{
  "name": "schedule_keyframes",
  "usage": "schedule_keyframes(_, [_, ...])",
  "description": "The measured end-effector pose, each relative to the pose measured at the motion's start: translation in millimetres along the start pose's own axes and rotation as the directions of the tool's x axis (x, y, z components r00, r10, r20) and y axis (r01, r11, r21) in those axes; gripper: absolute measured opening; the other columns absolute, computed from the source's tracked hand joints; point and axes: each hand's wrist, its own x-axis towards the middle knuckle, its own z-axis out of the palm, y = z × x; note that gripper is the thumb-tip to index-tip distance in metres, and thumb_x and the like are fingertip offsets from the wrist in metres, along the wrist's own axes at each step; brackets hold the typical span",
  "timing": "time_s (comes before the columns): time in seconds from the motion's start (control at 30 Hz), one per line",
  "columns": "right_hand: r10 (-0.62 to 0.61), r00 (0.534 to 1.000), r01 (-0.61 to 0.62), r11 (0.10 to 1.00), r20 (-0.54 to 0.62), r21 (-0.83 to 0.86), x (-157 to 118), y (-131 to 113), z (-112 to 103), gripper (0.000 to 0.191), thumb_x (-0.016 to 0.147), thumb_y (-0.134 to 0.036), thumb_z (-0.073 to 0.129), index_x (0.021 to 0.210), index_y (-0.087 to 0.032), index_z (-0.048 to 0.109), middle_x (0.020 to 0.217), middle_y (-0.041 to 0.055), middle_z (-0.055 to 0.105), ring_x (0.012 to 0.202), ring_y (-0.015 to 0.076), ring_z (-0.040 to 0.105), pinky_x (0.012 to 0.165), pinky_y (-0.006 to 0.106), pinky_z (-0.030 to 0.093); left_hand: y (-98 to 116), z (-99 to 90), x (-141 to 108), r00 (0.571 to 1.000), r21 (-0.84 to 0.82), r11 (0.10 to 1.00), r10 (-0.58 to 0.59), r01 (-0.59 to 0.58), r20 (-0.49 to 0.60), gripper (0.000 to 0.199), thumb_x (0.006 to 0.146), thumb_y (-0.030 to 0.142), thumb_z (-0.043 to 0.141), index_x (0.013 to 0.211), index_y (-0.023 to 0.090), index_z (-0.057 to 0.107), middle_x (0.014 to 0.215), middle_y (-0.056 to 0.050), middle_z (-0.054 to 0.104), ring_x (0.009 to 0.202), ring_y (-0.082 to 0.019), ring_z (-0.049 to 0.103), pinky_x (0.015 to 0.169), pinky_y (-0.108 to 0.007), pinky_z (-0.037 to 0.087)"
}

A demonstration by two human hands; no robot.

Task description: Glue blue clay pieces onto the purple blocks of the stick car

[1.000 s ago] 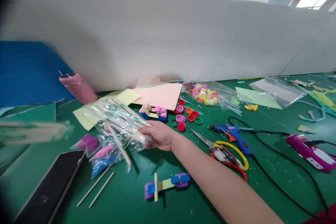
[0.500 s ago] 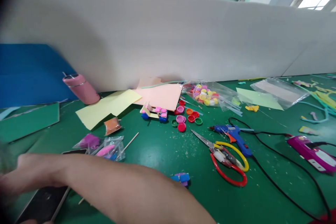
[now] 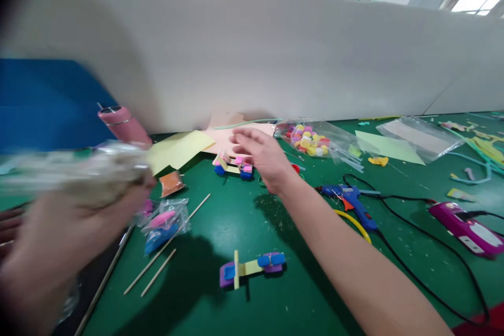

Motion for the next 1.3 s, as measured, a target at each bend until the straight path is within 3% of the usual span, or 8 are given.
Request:
schedule_keyframes(0.07, [-0.012,0.995,0.008,0.999,-0.097,-0.036,-13,4,-23,0.016,0.079,-0.025,0.055,0.094,-0.021,0.061,0.092,0.0005,0.062,0.072,0.0090,0.057,0.062,0.021,0.042,0,21.8,7,0.875,0.299,0.889,0.190,-0.346,0.446,0.015,0.069,0.016,0.047,0.081,0.021,0.055,0.077,-0.004,0.063,0.073,-0.021,0.058,0.067,-0.035,0.044])
schedule_keyframes(0.17, [-0.022,0.989,0.000,0.988,-0.145,-0.153,-38,18,-47,0.022,0.076,-0.029,0.058,0.096,-0.019,0.060,0.088,0.0022,0.062,0.070,0.0104,0.056,0.064,0.024,0.045,-21,55.4,11,0.733,0.355,0.791,0.166,-0.499,0.659,0.023,0.060,0.003,0.047,0.075,0.019,0.053,0.079,-0.007,0.063,0.082,-0.025,0.058,0.075,-0.039,0.039])
schedule_keyframes(0.23, [-0.024,0.990,-0.014,0.964,-0.142,-0.264,-57,29,-57,0.025,0.077,-0.032,0.057,0.098,-0.018,0.060,0.086,0.0038,0.062,0.070,0.0122,0.056,0.067,0.027,0.047,-38,72.3,12,0.708,0.386,0.770,0.119,-0.508,0.696,0.024,0.063,0.000,0.043,0.076,0.018,0.054,0.077,-0.009,0.063,0.081,-0.026,0.059,0.071,-0.038,0.038])
schedule_keyframes(0.57, [0.030,0.969,-0.135,0.895,-0.244,-0.426,-130,69,-76,0.023,0.083,-0.034,0.053,0.102,-0.022,0.057,0.090,0.0044,0.063,0.080,0.0152,0.060,0.074,0.028,0.051,-79,89.1,19,0.680,0.427,0.801,-0.035,-0.419,0.732,0.054,0.064,0.030,0.057,0.116,0.019,0.046,0.113,-0.014,0.057,0.109,-0.030,0.048,0.088,-0.046,0.034])
schedule_keyframes(0.73, [0.009,0.978,-0.109,0.877,-0.211,-0.467,-141,70,-71,0.022,0.084,-0.033,0.052,0.103,-0.023,0.057,0.092,0.0047,0.062,0.086,0.0171,0.061,0.075,0.028,0.052,-50,60.5,1,0.714,0.387,0.838,0.004,-0.384,0.700,0.053,0.072,0.044,0.053,0.116,0.015,0.050,0.125,-0.015,0.050,0.117,-0.029,0.042,0.095,-0.045,0.032])
schedule_keyframes(0.9, [-0.052,0.995,-0.014,0.789,-0.089,-0.614,-145,69,-63,0.023,0.085,-0.029,0.051,0.108,-0.026,0.054,0.096,0.0046,0.061,0.089,0.0172,0.059,0.077,0.028,0.050,-5,42.0,-58,0.792,0.004,0.994,0.082,-0.106,0.604,0.041,0.076,0.047,0.051,0.111,0.025,0.056,0.118,-0.008,0.057,0.107,-0.025,0.052,0.087,-0.039,0.044])
schedule_keyframes(1.1, [-0.107,0.985,0.172,0.614,0.135,-0.770,-148,67,-49,0.035,0.080,-0.025,0.055,0.115,-0.028,0.049,0.114,0.0065,0.053,0.107,0.0223,0.050,0.090,0.035,0.044,15,63.4,-122,0.784,-0.131,0.987,0.005,0.098,0.621,0.038,0.069,0.034,0.064,0.106,0.027,0.057,0.110,-0.008,0.057,0.099,-0.026,0.054,0.082,-0.041,0.047])
schedule_keyframes(1.3, [-0.010,0.961,0.256,0.402,0.275,-0.879,-145,71,-38,0.048,0.072,-0.028,0.063,0.118,-0.026,0.049,0.122,0.0077,0.047,0.116,0.0259,0.041,0.095,0.042,0.037,17,84.7,-140,0.815,-0.194,0.951,-0.091,0.242,0.572,0.027,0.070,0.022,0.061,0.096,0.024,0.058,0.100,-0.008,0.057,0.095,-0.024,0.055,0.080,-0.040,0.048])
